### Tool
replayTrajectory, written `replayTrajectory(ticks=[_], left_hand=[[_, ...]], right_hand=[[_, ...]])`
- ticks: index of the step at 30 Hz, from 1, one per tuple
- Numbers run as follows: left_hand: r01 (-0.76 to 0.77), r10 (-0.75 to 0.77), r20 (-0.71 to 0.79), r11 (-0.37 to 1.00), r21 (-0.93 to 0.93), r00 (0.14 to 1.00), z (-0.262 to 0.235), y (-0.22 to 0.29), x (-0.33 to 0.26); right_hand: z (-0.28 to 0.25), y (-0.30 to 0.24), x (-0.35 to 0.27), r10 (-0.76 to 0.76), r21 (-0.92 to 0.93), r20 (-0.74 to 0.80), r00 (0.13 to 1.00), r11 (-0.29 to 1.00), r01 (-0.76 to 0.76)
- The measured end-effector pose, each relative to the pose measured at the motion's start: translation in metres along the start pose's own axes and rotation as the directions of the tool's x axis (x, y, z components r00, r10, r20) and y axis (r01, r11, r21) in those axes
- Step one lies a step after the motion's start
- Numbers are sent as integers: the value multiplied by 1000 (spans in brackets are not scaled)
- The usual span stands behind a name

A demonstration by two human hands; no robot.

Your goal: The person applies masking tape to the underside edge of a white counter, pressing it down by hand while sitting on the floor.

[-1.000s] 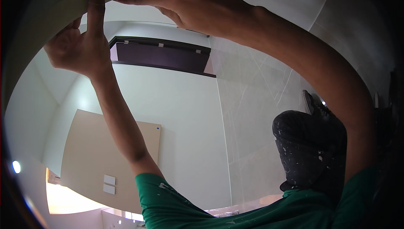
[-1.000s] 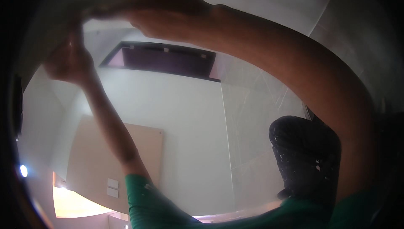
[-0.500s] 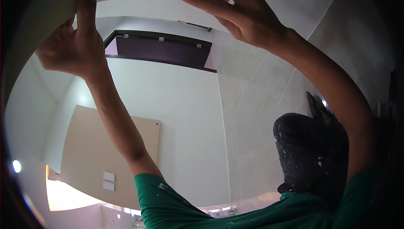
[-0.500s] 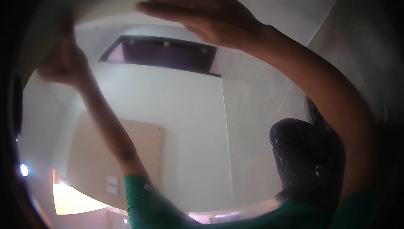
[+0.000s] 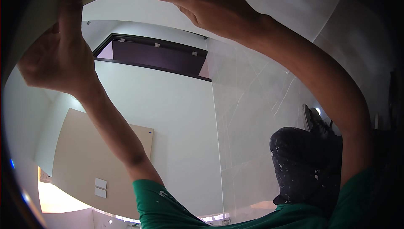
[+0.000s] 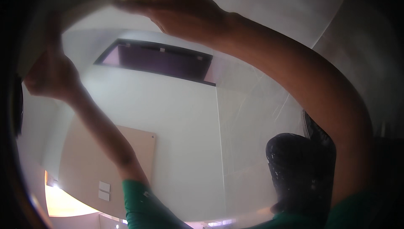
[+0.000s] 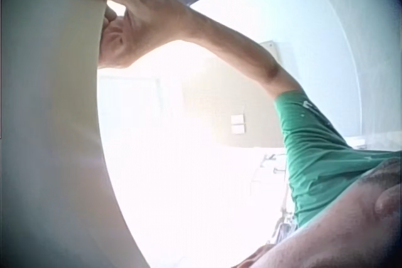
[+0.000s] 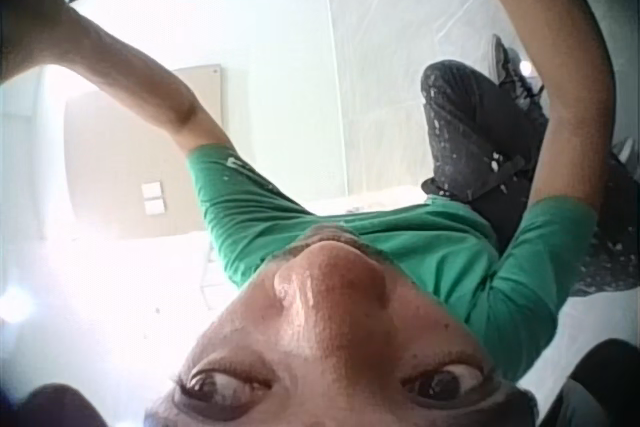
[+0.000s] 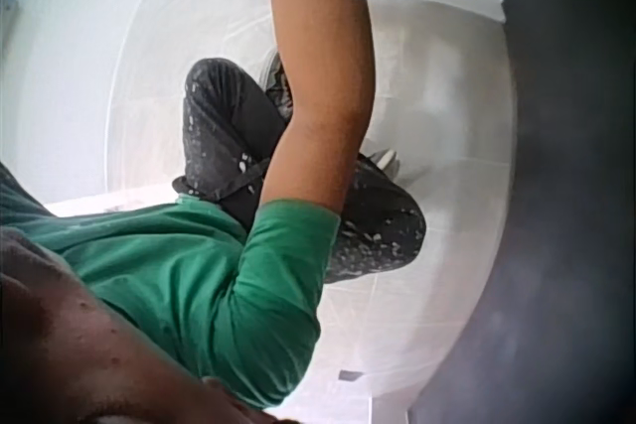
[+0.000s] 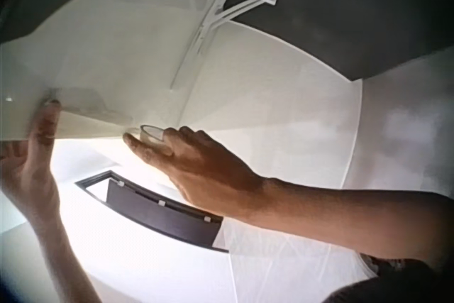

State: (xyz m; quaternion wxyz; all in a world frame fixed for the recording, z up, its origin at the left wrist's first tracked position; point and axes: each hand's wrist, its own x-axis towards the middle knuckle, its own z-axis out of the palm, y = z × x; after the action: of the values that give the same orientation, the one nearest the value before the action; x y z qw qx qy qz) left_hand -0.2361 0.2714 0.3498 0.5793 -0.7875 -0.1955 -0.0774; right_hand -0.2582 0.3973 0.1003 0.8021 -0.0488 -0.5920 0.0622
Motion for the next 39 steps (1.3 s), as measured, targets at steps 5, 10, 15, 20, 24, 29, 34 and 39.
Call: replayTrajectory(ticks=[5, 10, 15, 20, 24, 29, 34, 39], left_hand=[[90, -89, -14, 995, 44, 996, -1, 2, -1], [-75, 72, 63, 995, 58, 995, -10, -21, 4], [-134, 113, 137, 980, 150, 984, -16, -22, 9], [-76, 62, 111, 989, 128, 992, -14, -21, 5], [-91, 78, 93, 986, 142, 993, -12, -22, 4], [-58, 58, 9, 979, 195, 998, -1, -13, -7], [55, -54, -23, 996, 69, 998, 7, -2, -7], [89, -88, -37, 995, 37, 995, 7, 11, -7]], right_hand=[[1, 1, 6, -11, 113, -51, 999, 993, 17], [-5, -2, 14, 52, 65, 77, 996, 996, -57], [-13, -6, 18, 152, 166, 200, 968, 968, -186], [-9, -5, 19, 108, 192, 135, 985, 972, -133], [-14, -6, 19, 161, 177, 222, 962, 963, -202], [-14, -6, 11, 200, 226, 232, 952, 941, -253], [-6, -3, 7, 120, 203, 76, 990, 970, -133], [-23, -11, 19, 144, 213, 229, 963, 957, -194]])
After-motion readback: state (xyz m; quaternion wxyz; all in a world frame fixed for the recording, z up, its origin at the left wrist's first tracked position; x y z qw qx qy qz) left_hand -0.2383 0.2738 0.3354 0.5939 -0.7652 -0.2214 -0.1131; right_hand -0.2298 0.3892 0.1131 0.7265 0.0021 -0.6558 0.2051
